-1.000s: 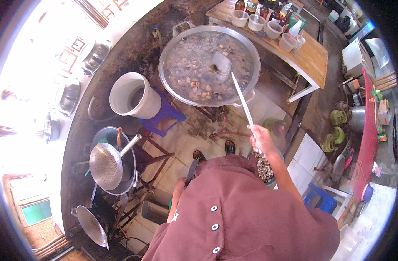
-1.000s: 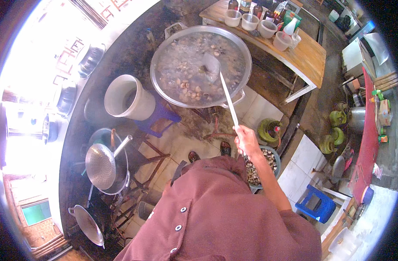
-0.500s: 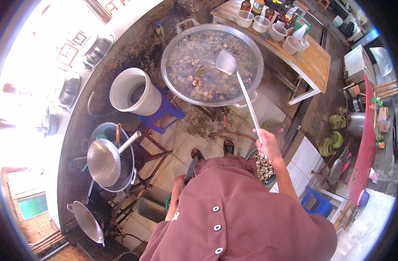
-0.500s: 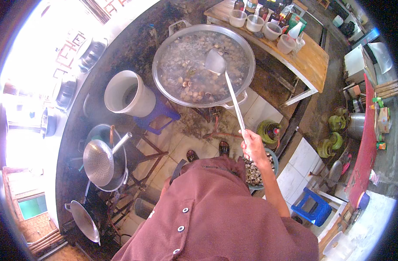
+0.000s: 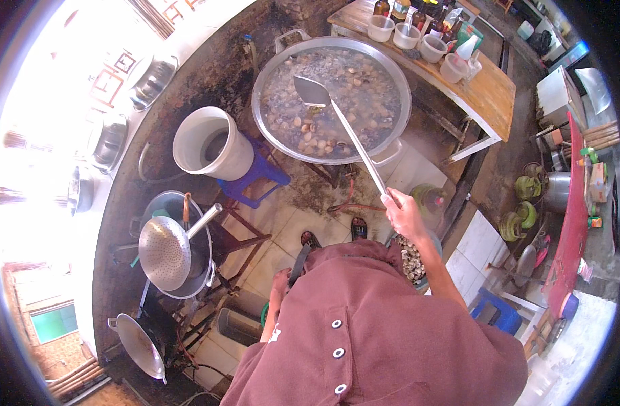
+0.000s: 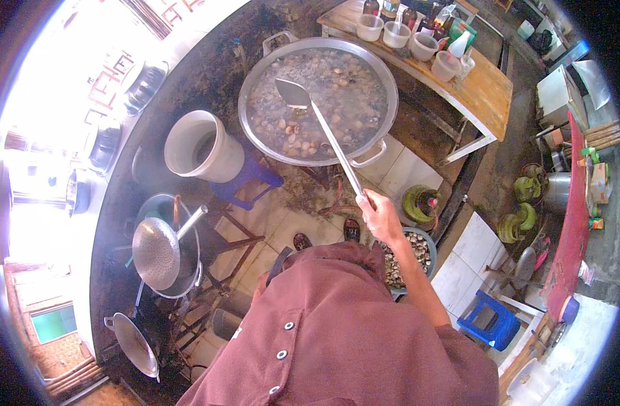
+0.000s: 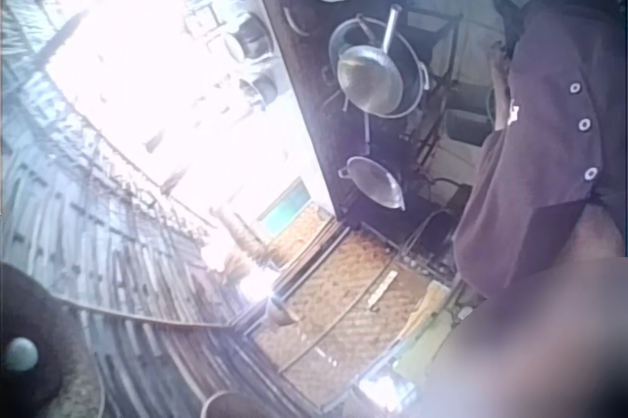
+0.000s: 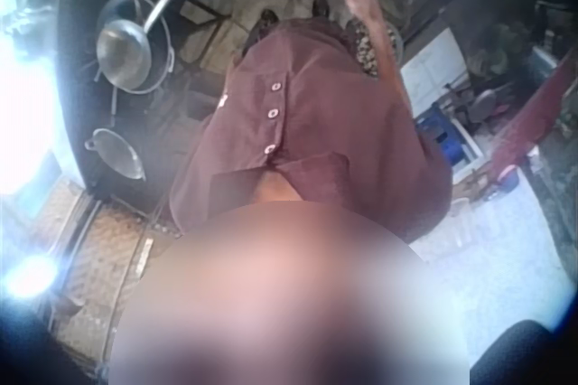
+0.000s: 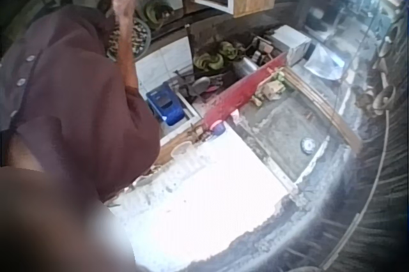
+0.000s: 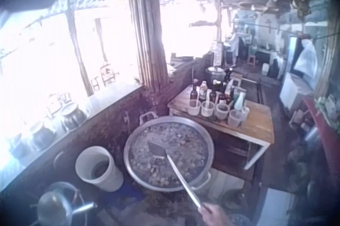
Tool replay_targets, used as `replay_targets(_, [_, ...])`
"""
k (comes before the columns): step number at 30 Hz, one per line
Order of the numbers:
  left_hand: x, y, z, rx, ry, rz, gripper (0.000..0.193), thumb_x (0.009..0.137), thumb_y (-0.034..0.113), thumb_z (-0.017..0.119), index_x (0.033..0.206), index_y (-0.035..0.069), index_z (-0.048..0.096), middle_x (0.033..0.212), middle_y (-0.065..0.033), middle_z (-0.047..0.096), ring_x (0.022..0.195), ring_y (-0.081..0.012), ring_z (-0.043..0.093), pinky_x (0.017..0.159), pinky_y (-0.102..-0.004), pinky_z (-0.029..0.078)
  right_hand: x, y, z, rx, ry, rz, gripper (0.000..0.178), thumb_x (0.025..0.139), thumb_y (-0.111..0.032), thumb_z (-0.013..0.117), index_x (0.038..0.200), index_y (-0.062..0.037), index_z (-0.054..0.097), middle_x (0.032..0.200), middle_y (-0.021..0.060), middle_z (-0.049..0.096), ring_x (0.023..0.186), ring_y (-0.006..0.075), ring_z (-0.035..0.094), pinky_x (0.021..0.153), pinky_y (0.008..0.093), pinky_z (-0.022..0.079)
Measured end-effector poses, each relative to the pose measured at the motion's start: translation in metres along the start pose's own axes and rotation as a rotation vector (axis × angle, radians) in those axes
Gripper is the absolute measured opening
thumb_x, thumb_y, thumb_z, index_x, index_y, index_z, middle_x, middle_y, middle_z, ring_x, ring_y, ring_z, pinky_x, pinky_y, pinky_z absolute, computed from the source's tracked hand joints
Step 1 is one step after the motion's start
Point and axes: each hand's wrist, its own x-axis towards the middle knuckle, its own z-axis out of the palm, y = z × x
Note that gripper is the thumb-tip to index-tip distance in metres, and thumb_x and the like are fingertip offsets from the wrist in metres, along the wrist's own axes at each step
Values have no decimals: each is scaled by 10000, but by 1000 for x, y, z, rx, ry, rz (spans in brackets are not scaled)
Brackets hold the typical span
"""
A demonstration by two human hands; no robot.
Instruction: The person uses a large spatula to stir clams boiling in a large pot, then walks across the kitchen to fill a bucket with water and carry it back to the workspace.
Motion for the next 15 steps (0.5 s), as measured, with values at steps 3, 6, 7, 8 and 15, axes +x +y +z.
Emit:
replay_targets(3, [7, -20, 5, -319, 63, -36, 441, 874, 291, 528, 1229, 41, 601, 1199, -159, 631, 1050, -295, 623, 880, -377, 505, 2, 10, -8, -79, 34, -48, 277, 967, -287, 538, 888, -24, 579, 578, -48, 429, 500, 47, 409, 454, 249, 330])
replay_targets(6, [22, -46, 7, -57, 11, 29, 451, 824, 261, 578, 1213, 35, 606, 1183, -168, 641, 1080, -308, 619, 898, -383, 498, -1, 18, -10, -123, 110, 46, 286, 964, -280, 538, 947, -1, 601, 581, -40, 440, 511, 51, 418, 467, 259, 345])
replay_targets(7, [21, -54, 8, 66, 50, 193, 442, 817, 251, 578, 1207, 46, 609, 1173, -172, 643, 1085, -317, 615, 902, -392, 497, -2, 20, -10, -144, 132, -29, 288, 965, -280, 536, 965, 0, 604, 580, -42, 439, 505, 49, 414, 462, 256, 343])
replay_targets(8, [21, -60, 9, 216, 77, 268, 437, 815, 256, 575, 1199, 52, 613, 1173, -177, 639, 1089, -329, 607, 906, -399, 493, -4, 20, -10, -154, 156, -43, 291, 966, -280, 533, 983, 1, 606, 578, -44, 438, 499, 47, 410, 457, 253, 342])
replay_targets(15, [7, -53, 14, 546, 54, 490, 402, 802, 293, 559, 1141, 94, 641, 1175, -212, 615, 1118, -418, 557, 935, -450, 468, -12, 10, -16, -54, 138, 99, 301, 973, -298, 532, 1010, -7, 601, 583, -57, 438, 483, 35, 394, 432, 236, 314])
